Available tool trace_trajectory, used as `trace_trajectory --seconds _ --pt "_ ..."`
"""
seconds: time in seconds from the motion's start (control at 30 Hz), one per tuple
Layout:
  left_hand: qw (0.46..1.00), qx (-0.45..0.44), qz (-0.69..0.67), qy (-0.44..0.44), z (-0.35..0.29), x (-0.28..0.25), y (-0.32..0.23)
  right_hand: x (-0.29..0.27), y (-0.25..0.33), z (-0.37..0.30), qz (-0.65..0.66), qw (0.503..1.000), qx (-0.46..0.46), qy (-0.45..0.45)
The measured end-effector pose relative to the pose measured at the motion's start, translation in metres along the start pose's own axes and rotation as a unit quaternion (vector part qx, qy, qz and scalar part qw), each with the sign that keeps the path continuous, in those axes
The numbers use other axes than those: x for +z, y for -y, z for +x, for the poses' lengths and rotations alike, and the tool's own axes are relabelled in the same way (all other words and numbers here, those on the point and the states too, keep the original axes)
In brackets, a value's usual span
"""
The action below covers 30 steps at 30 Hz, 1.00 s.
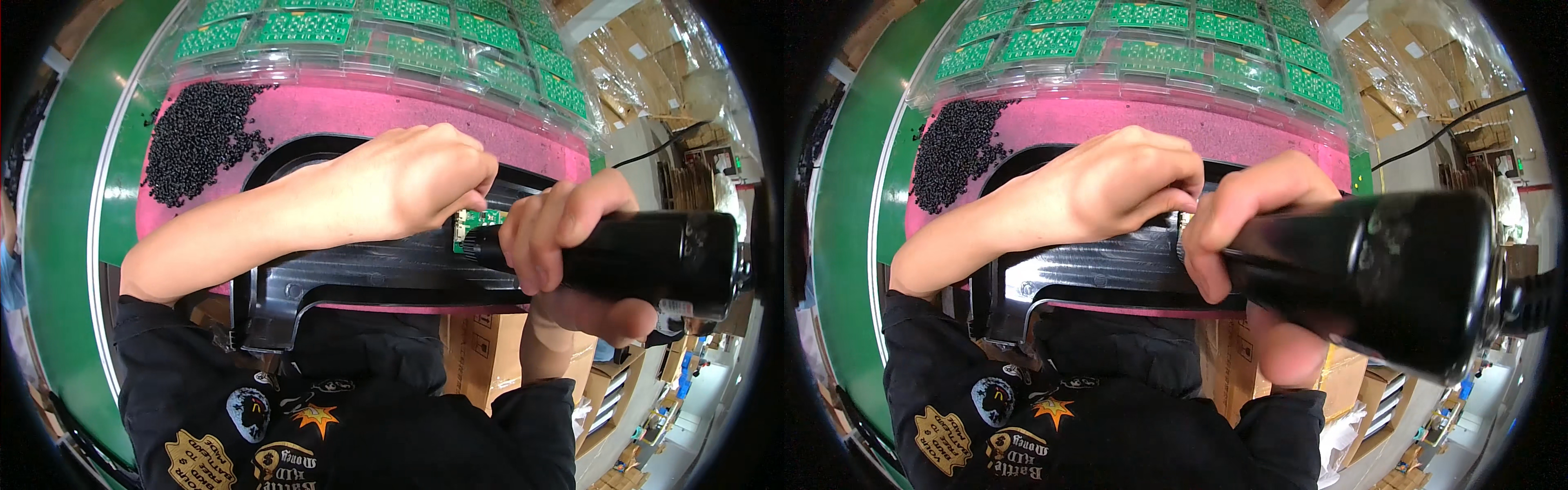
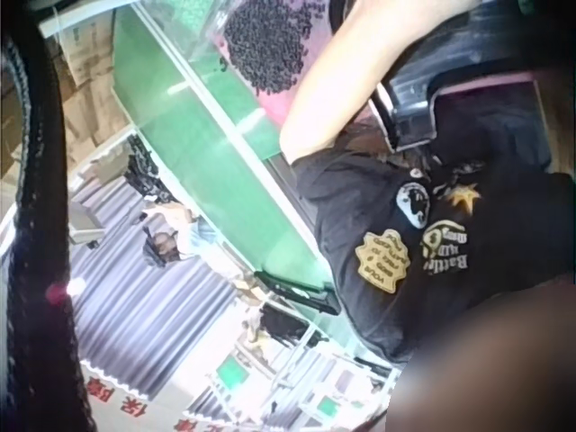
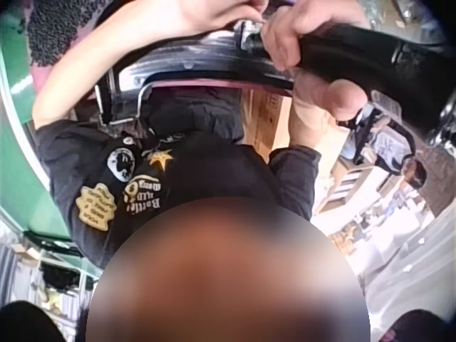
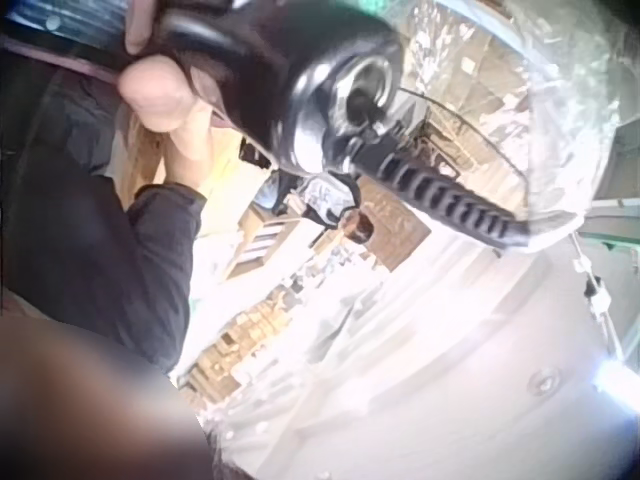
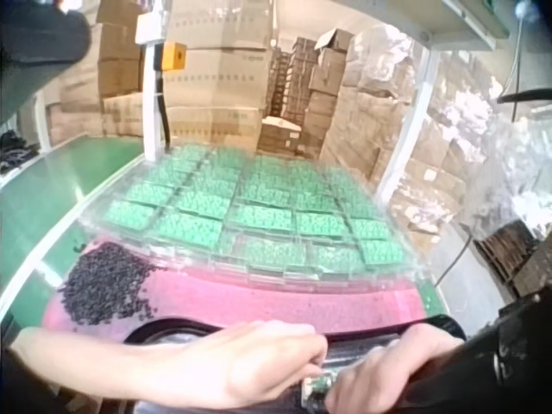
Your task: The worker is assembling an electronic component by securing a PCB into a plastic housing using an electric screwdriver.
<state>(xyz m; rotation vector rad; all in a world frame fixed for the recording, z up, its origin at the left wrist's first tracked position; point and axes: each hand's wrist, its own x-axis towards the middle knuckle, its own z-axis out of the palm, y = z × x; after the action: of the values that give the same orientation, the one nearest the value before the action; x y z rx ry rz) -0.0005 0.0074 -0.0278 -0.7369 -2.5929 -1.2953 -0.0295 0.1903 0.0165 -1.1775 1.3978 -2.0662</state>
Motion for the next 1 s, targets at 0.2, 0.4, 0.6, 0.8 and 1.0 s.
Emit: trace_trajectory --seconds 0.2,0.4,0.6,0.8,1.0 --pt "0.998 -0.008 0.006 0.060 -0.002 -0.002 -0.003 -0.007 0.007 -0.008 0.010 0.998 -0.063 -0.019" --pt "0.993 0.050 -0.088 0.069 0.007 -0.001 -0.004 -0.016 0.035 -0.006 0.023 0.981 -0.187 -0.056" --pt "0.991 0.045 -0.103 0.066 0.009 -0.006 -0.013 -0.015 0.026 -0.010 0.114 0.940 -0.298 -0.119" --pt "0.992 0.029 -0.101 0.064 0.009 -0.003 -0.014 -0.037 0.044 -0.019 0.032 0.975 -0.214 -0.057" --pt "0.992 0.040 -0.106 0.062 0.010 -0.006 -0.016 -0.042 0.049 -0.025 0.005 0.977 -0.204 -0.054"
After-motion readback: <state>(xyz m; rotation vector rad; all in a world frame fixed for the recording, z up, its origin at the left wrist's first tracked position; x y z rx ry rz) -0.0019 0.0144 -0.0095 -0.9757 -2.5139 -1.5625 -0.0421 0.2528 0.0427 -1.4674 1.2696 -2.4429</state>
